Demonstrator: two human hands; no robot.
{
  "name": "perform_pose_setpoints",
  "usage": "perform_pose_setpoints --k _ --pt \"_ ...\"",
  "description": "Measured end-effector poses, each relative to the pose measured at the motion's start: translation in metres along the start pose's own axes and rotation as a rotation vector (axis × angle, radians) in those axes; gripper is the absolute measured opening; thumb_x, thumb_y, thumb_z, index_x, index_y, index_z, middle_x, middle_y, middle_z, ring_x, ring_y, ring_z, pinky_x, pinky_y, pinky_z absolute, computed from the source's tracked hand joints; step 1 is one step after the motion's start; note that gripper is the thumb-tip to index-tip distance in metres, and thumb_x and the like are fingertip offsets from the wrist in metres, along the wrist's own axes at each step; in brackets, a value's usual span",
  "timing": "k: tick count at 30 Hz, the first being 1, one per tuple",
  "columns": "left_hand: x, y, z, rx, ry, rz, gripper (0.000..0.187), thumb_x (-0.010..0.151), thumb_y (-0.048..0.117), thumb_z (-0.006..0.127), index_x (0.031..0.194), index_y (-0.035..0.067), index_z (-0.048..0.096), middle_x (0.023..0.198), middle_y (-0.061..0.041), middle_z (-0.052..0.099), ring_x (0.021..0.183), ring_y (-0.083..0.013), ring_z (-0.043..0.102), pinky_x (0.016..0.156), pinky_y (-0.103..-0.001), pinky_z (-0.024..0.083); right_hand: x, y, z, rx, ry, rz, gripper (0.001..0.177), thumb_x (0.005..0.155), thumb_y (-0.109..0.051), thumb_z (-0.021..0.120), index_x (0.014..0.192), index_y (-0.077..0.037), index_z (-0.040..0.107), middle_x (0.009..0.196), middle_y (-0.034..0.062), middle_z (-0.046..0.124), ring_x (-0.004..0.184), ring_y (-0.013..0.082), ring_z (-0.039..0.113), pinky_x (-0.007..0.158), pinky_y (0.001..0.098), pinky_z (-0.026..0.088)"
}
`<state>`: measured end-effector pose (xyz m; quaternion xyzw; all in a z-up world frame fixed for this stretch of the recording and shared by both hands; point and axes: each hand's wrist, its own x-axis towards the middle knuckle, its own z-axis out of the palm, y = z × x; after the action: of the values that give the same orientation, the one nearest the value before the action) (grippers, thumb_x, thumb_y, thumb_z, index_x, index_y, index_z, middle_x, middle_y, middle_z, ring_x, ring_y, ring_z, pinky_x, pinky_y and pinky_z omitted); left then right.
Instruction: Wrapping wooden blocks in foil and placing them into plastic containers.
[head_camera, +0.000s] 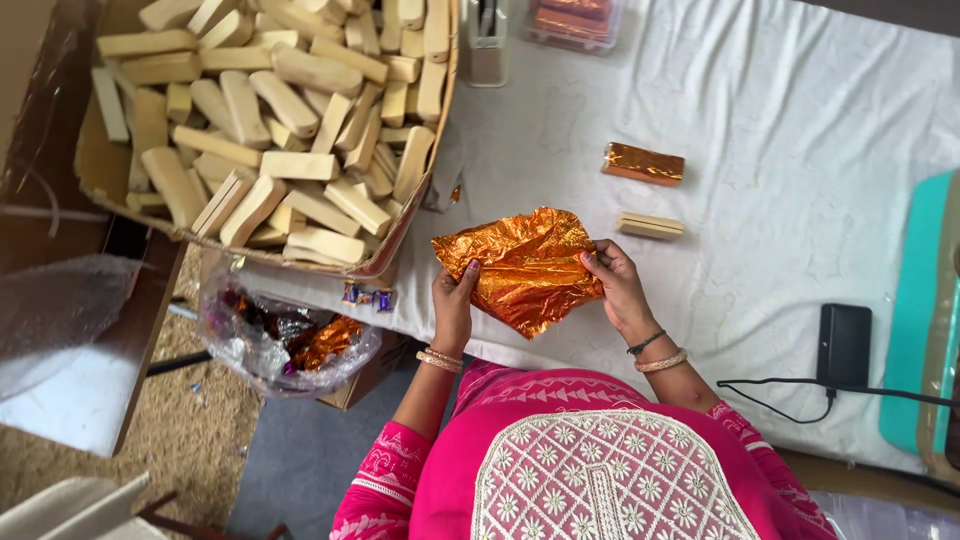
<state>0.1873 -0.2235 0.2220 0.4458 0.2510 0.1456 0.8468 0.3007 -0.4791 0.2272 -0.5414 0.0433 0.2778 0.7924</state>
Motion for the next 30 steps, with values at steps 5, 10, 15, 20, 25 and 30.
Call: perform_pose_setpoints --k 5,10,15,20,25,30 --pt "0.016 -0.014 0.006 0.083 -0.053 -0.005 0.015 0.099 0.010 0.069 0.112 0.002 0.069 0.105 0.000 0.072 0.093 -0.0078 0.064 0.084 -0.026 0.054 0.000 -0.001 -0.030 -0.112 0.089 -0.130 0.012 0.099 -0.007 0.068 0.111 -0.006 0.066 0.102 -0.0012 0.066 0.096 0.0065 0.060 0.089 0.0227 0.050" --pt "0.004 0.015 0.043 0.263 -0.135 0.143 0.010 0.104 0.008 0.068 0.111 0.002 0.071 0.104 0.000 0.070 0.093 -0.0072 0.059 0.083 -0.024 0.050 0.000 -0.012 -0.046 -0.197 0.173 -0.256 0.013 0.099 -0.007 0.067 0.112 -0.006 0.066 0.105 -0.0008 0.065 0.098 0.0067 0.059 0.092 0.0229 0.051" --pt "-0.013 0.016 0.081 1.164 -0.526 1.146 0.034 0.094 0.003 0.071 0.126 0.014 0.066 0.128 -0.009 0.068 0.121 -0.0240 0.064 0.102 -0.034 0.055 -0.027 -0.062 -0.014 -0.063 0.208 -0.102 0.035 0.102 -0.037 0.052 0.119 -0.009 0.064 0.104 0.0038 0.069 0.095 0.0131 0.064 0.086 0.0307 0.055" --pt "-0.019 -0.022 0.088 1.464 -1.011 1.039 0.041 0.093 0.014 0.066 0.133 0.017 0.065 0.142 -0.009 0.058 0.139 -0.0295 0.049 0.117 -0.054 0.040 -0.019 -0.021 -0.051 0.127 0.162 -0.038 0.046 0.097 -0.042 0.057 0.128 -0.008 0.059 0.105 0.0039 0.068 0.097 0.0142 0.064 0.087 0.0315 0.053" --pt "-0.013 -0.047 0.088 1.674 -1.187 0.855 0.039 0.092 0.020 0.062 0.130 0.023 0.067 0.153 -0.004 0.051 0.145 -0.0327 0.039 0.117 -0.064 0.026 -0.017 0.015 -0.097 -0.317 0.235 -0.164 0.041 0.095 -0.014 0.072 0.132 -0.007 0.057 0.109 0.0001 0.063 0.099 0.0078 0.056 0.089 0.0254 0.047" --pt "-0.013 -0.023 0.105 1.672 -1.230 0.434 0.037 0.091 0.046 0.065 0.113 0.018 0.074 0.147 -0.005 0.052 0.146 -0.0367 0.035 0.117 -0.066 0.020 -0.014 0.026 -0.139 -0.398 0.379 -0.166 0.026 0.102 -0.008 0.065 0.127 -0.007 0.063 0.102 0.0014 0.067 0.092 0.0085 0.059 0.081 0.0248 0.051"
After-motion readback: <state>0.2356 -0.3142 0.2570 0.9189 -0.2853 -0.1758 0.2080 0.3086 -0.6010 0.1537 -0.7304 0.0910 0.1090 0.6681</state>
